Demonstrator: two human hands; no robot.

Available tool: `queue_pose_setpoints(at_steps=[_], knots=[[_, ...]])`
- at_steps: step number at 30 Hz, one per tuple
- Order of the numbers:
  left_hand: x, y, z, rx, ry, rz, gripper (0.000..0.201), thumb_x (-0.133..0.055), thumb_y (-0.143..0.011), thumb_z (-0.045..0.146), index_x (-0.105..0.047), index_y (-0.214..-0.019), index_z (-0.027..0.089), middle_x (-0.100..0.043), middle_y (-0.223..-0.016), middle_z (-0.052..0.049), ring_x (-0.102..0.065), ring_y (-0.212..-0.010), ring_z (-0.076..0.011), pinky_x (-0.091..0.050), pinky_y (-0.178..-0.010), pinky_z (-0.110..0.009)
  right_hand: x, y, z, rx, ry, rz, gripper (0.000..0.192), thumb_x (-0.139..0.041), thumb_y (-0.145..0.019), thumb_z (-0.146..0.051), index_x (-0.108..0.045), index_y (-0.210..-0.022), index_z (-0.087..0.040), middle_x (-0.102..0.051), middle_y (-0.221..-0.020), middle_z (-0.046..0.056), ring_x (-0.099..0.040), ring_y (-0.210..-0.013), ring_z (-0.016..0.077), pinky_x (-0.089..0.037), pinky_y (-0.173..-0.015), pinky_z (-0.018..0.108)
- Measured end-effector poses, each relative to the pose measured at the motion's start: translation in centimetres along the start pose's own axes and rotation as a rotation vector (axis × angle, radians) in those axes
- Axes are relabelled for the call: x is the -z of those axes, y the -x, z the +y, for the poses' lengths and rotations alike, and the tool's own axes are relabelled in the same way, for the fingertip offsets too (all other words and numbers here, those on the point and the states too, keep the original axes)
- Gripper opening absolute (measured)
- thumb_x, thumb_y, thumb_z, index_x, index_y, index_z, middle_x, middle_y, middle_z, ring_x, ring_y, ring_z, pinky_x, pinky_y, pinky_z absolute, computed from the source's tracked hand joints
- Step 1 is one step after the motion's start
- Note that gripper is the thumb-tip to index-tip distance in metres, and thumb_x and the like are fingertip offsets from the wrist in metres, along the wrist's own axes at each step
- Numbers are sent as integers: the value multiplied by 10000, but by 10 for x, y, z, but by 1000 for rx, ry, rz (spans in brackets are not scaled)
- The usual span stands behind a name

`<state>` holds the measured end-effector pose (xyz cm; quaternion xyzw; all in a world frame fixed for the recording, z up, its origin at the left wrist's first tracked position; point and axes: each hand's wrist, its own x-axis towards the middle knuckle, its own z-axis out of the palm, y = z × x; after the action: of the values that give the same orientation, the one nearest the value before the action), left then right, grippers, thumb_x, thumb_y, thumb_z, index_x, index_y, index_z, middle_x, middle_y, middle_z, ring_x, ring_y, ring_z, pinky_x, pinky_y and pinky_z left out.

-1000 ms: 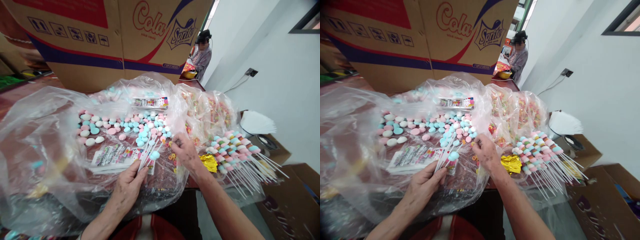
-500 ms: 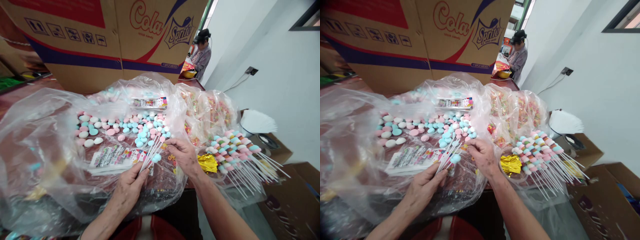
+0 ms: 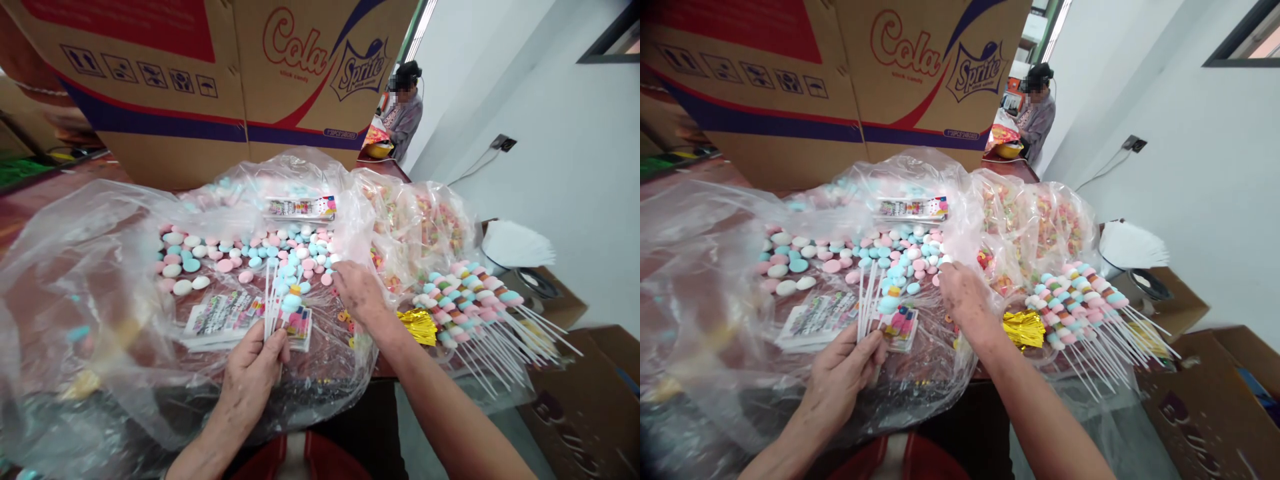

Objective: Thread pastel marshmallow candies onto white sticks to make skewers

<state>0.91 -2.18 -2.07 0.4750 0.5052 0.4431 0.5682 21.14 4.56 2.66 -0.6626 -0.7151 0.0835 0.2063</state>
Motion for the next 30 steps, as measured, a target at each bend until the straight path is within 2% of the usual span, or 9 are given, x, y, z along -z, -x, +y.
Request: queue_pose_setpoints(at_steps=[2, 5, 8, 11, 16, 22, 27, 30], knots=[[0, -1, -4, 5, 79, 40, 320, -561, -900, 422, -544, -692, 179, -483, -541, 60, -307, -406, -52, -197, -390, -184, -5, -5, -5, 26, 306, -101, 222, -479, -915, -101, -663, -1019, -170, -666, -1032, 124, -627, -919, 220, -482, -763, 309], [-1, -2, -7, 15, 164, 65, 303, -588, -890, 411, -554, -705, 174, -470, -525, 68, -295, -384, -37, -173, -375, -170, -13, -6, -13, 66, 435, -123, 234, -471, -923, -99, -629, -1074, -181, -633, -1093, 122, -609, -936, 220, -473, -736, 298], [-2, -3, -8, 22, 204, 82, 281, -597, -888, 385, -562, -711, 170, -468, -524, 71, -291, -384, -28, -174, -373, -155, -21, -9, -18, 117, 332, -27, 166, -475, -943, -157, -605, -1043, -184, -635, -1063, 95, -594, -938, 209, -471, -765, 290], [-3, -3, -7, 12, 213, 85, 274, -601, -884, 372, -563, -703, 169, -472, -526, 72, -294, -390, -23, -179, -374, -145, -28, -13, -23, 215, 288, 44, 155, -458, -942, -130, -598, -994, -172, -653, -1008, 98, -586, -964, 226, -464, -817, 305], [-2, -3, -7, 12, 202, 88, 277, -592, -885, 371, -548, -697, 173, -459, -518, 78, -289, -377, -25, -180, -364, -151, -38, -10, -28, 408, 350, -47, 185, -418, -965, -135, -598, -995, -165, -665, -988, 106, -594, -948, 253, -470, -820, 339], [1, -3, -10, 2, 149, 65, 265, -575, -910, 376, -542, -734, 182, -497, -567, 73, -309, -400, -31, -200, -381, -166, -41, -4, -13, 526, 310, -98, 124, -499, -928, -121, -574, -1011, -176, -659, -1025, 95, -585, -996, 236, -467, -851, 314], [0, -4, -9, 9, 124, 50, 290, -579, -903, 406, -527, -723, 186, -466, -548, 80, -298, -399, -42, -188, -388, -184, -45, -12, -8, 492, 222, -76, 160, -487, -885, -55, -573, -941, -177, -668, -946, 93, -594, -941, 227, -464, -814, 310], [0, -5, -7, 23, 101, 42, 309, -572, -895, 421, -521, -699, 187, -446, -528, 83, -266, -390, -48, -166, -389, -199, -45, -16, -7, 333, -18, -18, 178, -521, -794, -33, -555, -859, -195, -649, -855, 51, -588, -840, 201, -455, -748, 293]])
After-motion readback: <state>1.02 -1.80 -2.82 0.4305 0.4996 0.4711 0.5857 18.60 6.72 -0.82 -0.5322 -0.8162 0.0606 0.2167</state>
